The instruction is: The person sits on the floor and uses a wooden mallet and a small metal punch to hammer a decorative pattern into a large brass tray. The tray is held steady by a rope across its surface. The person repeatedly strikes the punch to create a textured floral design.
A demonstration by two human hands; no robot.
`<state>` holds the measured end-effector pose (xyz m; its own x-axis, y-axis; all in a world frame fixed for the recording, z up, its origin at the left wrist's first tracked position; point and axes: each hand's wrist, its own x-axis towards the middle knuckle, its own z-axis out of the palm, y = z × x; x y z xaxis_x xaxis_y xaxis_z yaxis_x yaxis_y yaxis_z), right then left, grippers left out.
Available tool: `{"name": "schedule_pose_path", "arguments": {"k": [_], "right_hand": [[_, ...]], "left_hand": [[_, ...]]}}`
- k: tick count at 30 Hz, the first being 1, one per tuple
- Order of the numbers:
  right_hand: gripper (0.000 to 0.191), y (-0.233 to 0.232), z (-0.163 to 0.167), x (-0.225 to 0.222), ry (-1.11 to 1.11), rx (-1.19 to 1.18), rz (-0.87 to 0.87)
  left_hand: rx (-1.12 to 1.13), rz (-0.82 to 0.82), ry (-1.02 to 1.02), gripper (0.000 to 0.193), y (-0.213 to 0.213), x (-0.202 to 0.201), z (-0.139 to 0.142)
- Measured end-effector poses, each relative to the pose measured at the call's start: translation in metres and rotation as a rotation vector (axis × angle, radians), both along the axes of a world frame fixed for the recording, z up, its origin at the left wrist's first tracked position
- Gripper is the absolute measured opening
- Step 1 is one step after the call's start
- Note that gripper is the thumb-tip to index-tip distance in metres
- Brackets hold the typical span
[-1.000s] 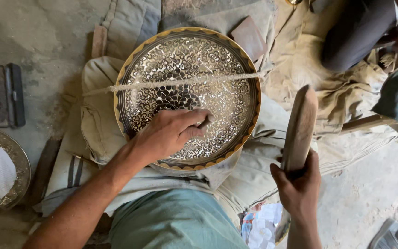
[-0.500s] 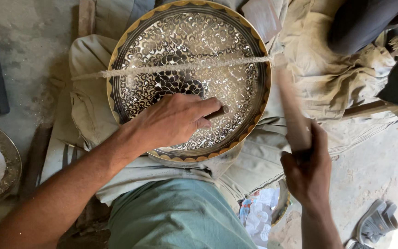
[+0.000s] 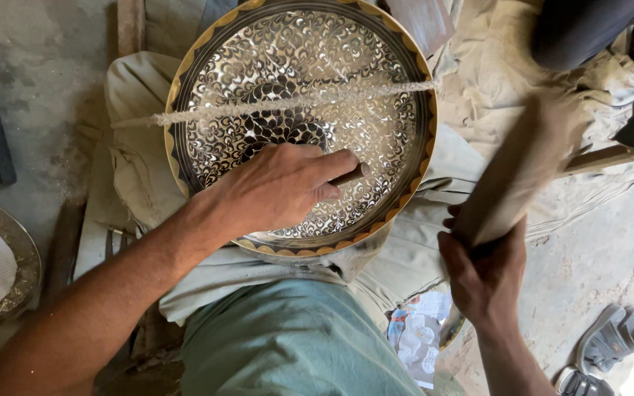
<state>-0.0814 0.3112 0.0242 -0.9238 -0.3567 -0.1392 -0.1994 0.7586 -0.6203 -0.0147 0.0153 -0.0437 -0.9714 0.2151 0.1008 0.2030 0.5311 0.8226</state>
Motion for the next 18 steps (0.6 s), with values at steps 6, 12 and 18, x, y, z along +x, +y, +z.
{"name": "schedule_pose_path", "arguments": {"k": [6,12,18], "right_hand": [[0.053,-0.001,-0.003,0.001,0.041,0.043,-0.03],[0.057,-0.008,-0.002,0.006,0.24,0.141,0.114],[0.06,-0.011,-0.005,0.007,0.37,0.245,0.172]], "left_hand": [[-0.009,-0.02,-0.07,0.03,-0.003,-0.001,0.002],[-0.032,-0.064,-0.168,0.028,-0.001,-0.005,-0.003],[-0.059,-0.056,-0.038,0.029,-0.001,-0.006,-0.009]]}}
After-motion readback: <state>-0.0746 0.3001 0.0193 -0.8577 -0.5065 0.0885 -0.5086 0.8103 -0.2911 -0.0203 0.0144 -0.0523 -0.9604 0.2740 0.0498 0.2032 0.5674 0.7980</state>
